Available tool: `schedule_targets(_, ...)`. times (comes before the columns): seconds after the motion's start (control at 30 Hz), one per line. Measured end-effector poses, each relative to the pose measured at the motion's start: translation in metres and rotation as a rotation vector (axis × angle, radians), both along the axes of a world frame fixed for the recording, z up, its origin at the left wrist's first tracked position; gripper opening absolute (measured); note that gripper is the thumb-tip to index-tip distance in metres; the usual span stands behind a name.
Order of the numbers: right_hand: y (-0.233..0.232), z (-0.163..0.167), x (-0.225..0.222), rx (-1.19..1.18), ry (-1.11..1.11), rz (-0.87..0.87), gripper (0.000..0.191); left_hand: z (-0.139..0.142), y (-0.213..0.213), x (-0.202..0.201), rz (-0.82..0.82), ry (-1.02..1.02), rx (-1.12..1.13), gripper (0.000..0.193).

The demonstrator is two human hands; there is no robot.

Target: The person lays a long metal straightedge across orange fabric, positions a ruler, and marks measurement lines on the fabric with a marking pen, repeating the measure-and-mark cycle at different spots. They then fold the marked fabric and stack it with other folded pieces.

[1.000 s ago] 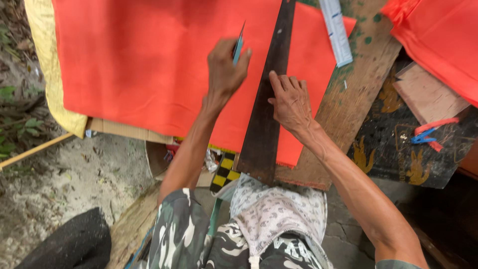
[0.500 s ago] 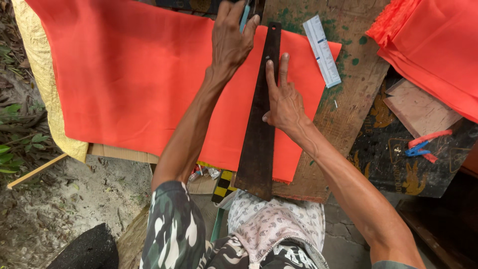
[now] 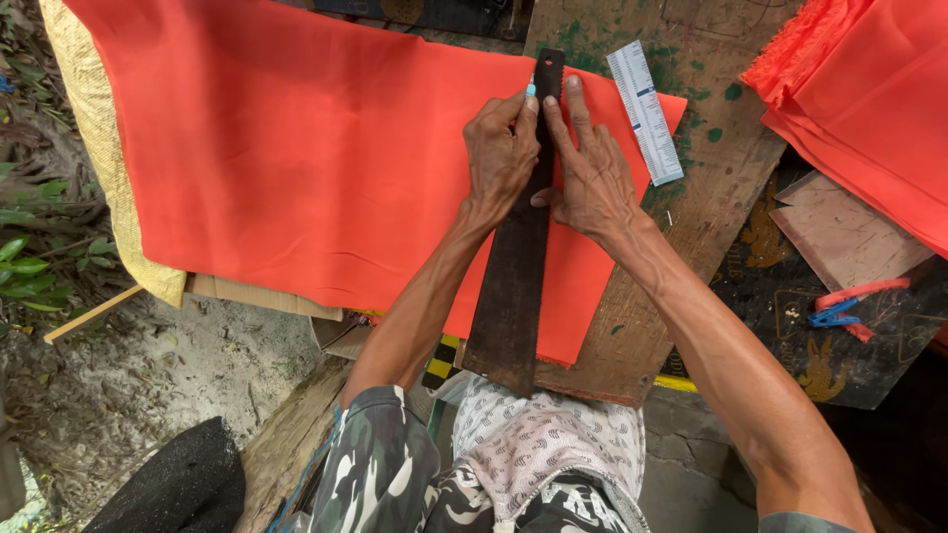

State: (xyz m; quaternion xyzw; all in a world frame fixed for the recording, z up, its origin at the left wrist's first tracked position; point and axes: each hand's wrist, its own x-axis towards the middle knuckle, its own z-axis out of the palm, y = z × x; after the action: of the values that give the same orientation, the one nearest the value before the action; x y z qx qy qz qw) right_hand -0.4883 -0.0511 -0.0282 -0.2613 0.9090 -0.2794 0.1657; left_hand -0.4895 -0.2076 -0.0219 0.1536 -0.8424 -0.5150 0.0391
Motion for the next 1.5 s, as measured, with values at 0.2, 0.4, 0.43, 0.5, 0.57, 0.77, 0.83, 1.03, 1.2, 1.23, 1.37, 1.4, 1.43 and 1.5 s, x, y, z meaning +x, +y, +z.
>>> schedule_targets(0.2,0.003,0.0,-0.003,0.013,0.015,0.018,0.135,-0.005,0.003,-0.003,-0.011,-0.025,-0.04,0.027)
schedule_targets(0.4,0.005,0.001,-0.007,-0.005,0.016,0.022,0.133,-0.005,0.005,-0.004,-0.02,-0.041,-0.083,0.027)
schedule_targets(0.43,0.006,0.001,-0.007,-0.01,0.018,0.022,0.133,-0.004,0.005,-0.004,-0.024,-0.032,-0.086,0.027)
schedule_targets(0.5,0.007,0.001,-0.006,-0.008,0.016,0.021,0.134,-0.004,0.005,-0.004,-0.036,-0.022,-0.099,0.027)
schedule_targets(0.57,0.007,-0.001,-0.006,0.003,0.006,0.023,0.134,-0.005,0.004,-0.004,-0.047,-0.017,-0.122,0.026)
schedule_targets(0.77,0.007,-0.007,-0.005,0.011,-0.007,0.025,0.136,-0.014,0.006,-0.008,-0.117,0.013,-0.209,0.028)
schedule_targets(0.83,0.008,-0.008,-0.005,0.014,-0.014,0.021,0.136,-0.017,0.008,-0.012,-0.148,-0.02,-0.276,0.031)
schedule_targets(1.03,0.009,-0.008,-0.007,-0.005,-0.019,0.018,0.137,-0.02,0.012,-0.02,-0.134,0.037,-0.322,0.03)
schedule_targets(1.2,0.008,-0.005,-0.009,-0.008,-0.004,0.009,0.14,-0.016,0.011,-0.025,-0.112,-0.046,-0.292,0.032)
schedule_targets(1.23,0.007,-0.004,-0.008,-0.002,-0.011,0.008,0.141,-0.015,0.011,-0.025,-0.103,-0.038,-0.302,0.032)
schedule_targets(1.37,0.006,-0.001,-0.01,0.037,-0.031,0.005,0.142,-0.014,0.01,-0.024,-0.112,-0.029,-0.297,0.033)
schedule_targets(1.4,0.005,0.0,-0.01,0.046,-0.031,0.005,0.142,-0.014,0.01,-0.022,-0.114,-0.021,-0.304,0.033)
schedule_targets(1.43,0.005,0.001,-0.01,0.057,-0.03,0.003,0.142,-0.013,0.01,-0.02,-0.118,-0.012,-0.31,0.033)
schedule_targets(1.5,0.005,0.002,-0.011,0.064,-0.012,-0.008,0.142,-0.013,0.01,-0.021,-0.129,0.013,-0.318,0.032)
